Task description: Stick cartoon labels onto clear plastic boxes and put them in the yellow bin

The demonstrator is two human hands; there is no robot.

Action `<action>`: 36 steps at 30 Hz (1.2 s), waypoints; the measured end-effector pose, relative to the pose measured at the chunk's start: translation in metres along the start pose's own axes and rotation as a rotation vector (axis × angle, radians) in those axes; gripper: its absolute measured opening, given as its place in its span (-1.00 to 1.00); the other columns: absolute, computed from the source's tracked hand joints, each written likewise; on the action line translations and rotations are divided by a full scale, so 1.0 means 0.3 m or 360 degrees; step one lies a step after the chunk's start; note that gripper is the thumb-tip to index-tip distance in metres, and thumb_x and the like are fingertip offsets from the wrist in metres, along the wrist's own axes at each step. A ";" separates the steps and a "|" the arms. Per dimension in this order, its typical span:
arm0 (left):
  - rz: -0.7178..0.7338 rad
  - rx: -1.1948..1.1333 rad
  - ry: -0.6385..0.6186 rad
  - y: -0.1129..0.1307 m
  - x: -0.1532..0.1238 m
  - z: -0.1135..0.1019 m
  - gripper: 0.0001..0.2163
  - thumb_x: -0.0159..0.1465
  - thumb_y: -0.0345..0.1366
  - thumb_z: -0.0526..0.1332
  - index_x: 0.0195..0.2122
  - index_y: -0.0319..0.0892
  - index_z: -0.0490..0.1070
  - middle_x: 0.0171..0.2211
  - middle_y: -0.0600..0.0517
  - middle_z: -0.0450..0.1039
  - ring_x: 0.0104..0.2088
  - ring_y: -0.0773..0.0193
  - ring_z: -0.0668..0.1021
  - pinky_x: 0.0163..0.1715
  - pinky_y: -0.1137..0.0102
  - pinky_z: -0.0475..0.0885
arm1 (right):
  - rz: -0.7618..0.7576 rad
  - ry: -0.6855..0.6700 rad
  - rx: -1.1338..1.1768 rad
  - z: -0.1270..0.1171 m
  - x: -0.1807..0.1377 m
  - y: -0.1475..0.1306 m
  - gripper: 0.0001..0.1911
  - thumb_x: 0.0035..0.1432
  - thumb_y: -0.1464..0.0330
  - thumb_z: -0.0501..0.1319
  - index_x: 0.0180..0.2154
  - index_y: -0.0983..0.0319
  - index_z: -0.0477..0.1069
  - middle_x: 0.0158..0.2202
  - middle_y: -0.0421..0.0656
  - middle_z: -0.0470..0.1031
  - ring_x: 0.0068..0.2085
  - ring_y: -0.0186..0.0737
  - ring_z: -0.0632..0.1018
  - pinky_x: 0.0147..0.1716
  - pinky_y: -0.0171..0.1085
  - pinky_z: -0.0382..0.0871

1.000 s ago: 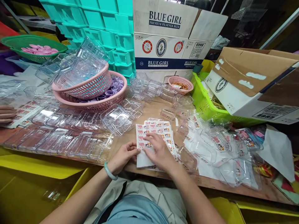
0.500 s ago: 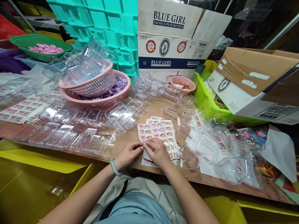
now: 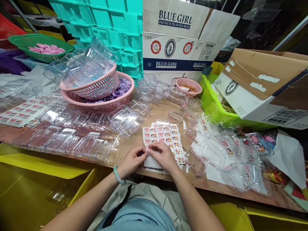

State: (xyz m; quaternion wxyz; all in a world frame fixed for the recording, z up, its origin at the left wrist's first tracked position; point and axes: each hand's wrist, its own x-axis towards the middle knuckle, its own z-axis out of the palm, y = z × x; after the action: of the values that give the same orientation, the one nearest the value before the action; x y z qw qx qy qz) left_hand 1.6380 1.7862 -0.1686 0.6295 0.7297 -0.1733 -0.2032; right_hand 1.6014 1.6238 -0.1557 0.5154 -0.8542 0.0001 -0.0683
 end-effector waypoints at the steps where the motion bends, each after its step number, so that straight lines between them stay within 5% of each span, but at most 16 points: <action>1: 0.0055 0.0041 0.0017 0.003 0.000 -0.001 -0.84 0.10 -0.28 0.14 -0.57 -0.19 0.25 -0.57 0.12 0.20 -0.50 0.37 0.28 -0.49 0.47 0.19 | -0.0025 -0.0031 -0.0011 0.001 0.000 -0.002 -0.81 0.09 0.20 0.29 -0.28 0.14 0.56 -0.27 -0.14 0.56 -0.18 -0.17 0.52 -0.09 -0.17 0.37; 6: 0.0141 0.0139 0.0001 0.005 -0.005 -0.008 -0.85 0.10 -0.31 0.13 -0.59 -0.19 0.24 -0.53 0.09 0.22 -0.48 0.37 0.28 -0.46 0.45 0.20 | -0.0013 0.0040 -0.0028 0.020 0.006 0.005 -0.84 0.11 0.25 0.26 -0.44 0.17 0.52 -0.38 -0.16 0.54 -0.27 -0.20 0.51 -0.18 -0.19 0.36; 10: -0.0015 -0.0042 -0.0010 -0.008 -0.006 -0.005 -0.84 0.10 -0.27 0.16 -0.56 -0.20 0.26 -0.57 0.11 0.21 -0.52 0.38 0.29 -0.51 0.47 0.20 | 0.0015 0.0100 -0.0092 0.026 0.006 0.006 -0.82 0.14 0.26 0.23 -0.45 0.19 0.47 -0.43 -0.17 0.49 -0.32 -0.21 0.47 -0.28 -0.23 0.35; 14: -0.0226 -0.0317 -0.0095 -0.017 0.004 -0.002 -0.79 0.13 -0.16 0.16 -0.42 -0.23 0.38 -0.61 0.13 0.24 -0.61 0.40 0.30 -0.59 0.48 0.23 | -0.0105 0.0022 -0.0146 0.025 -0.005 -0.001 -0.85 0.14 0.24 0.25 -0.29 0.15 0.51 -0.27 -0.15 0.52 -0.18 -0.18 0.49 -0.10 -0.17 0.35; 21: 0.0215 0.0121 0.0099 -0.006 0.010 -0.007 -0.82 0.20 -0.31 0.12 -0.41 -0.18 0.51 -0.41 -0.01 0.46 -0.33 0.24 0.48 -0.26 0.39 0.34 | -0.0111 0.0096 -0.0069 0.039 -0.015 0.011 -0.85 0.13 0.24 0.26 -0.29 0.11 0.57 -0.27 -0.13 0.54 -0.18 -0.17 0.51 -0.11 -0.16 0.38; 27: 0.0237 0.0255 0.0087 -0.018 0.012 -0.007 -0.82 0.20 -0.36 0.09 -0.43 -0.20 0.48 -0.45 0.00 0.42 -0.38 0.25 0.46 -0.31 0.40 0.31 | 0.0152 0.0225 0.0268 0.039 0.006 0.009 -0.80 0.08 0.21 0.28 -0.43 0.19 0.57 -0.39 -0.13 0.55 -0.31 -0.19 0.52 -0.23 -0.20 0.41; 29: 0.0142 0.0223 0.0068 -0.028 0.006 -0.018 -0.83 0.19 -0.35 0.09 -0.44 -0.21 0.47 -0.45 -0.01 0.43 -0.37 0.24 0.46 -0.31 0.39 0.32 | 0.0295 0.0383 0.0530 0.028 0.022 0.025 -0.79 0.05 0.19 0.30 -0.39 0.20 0.56 -0.38 -0.14 0.56 -0.32 -0.20 0.53 -0.23 -0.19 0.43; 33: 0.0012 0.0199 0.0200 -0.020 -0.040 -0.047 -0.87 0.16 -0.30 0.14 -0.39 -0.19 0.46 -0.41 -0.01 0.43 -0.37 0.23 0.45 -0.31 0.37 0.33 | 0.0274 0.1072 0.0971 -0.012 0.040 0.039 -0.78 0.10 0.21 0.25 -0.29 0.21 0.52 -0.31 -0.13 0.58 -0.29 -0.17 0.58 -0.16 -0.09 0.46; 36: 0.0111 0.0132 0.0408 0.035 -0.083 -0.040 -0.85 0.16 -0.23 0.22 -0.30 -0.18 0.45 -0.29 -0.02 0.40 -0.34 0.27 0.42 -0.30 0.38 0.33 | -0.0106 0.1282 0.0464 -0.033 0.014 -0.005 -0.82 0.18 0.30 0.18 -0.21 0.18 0.51 -0.20 -0.09 0.57 -0.15 -0.12 0.57 -0.02 0.00 0.40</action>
State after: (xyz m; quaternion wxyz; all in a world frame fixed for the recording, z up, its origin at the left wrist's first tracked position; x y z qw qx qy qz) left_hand 1.6230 1.8076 -0.1549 0.6225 0.7685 -0.1249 -0.0789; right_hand 1.6042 1.6155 -0.1494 0.5871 -0.6771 0.1642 -0.4121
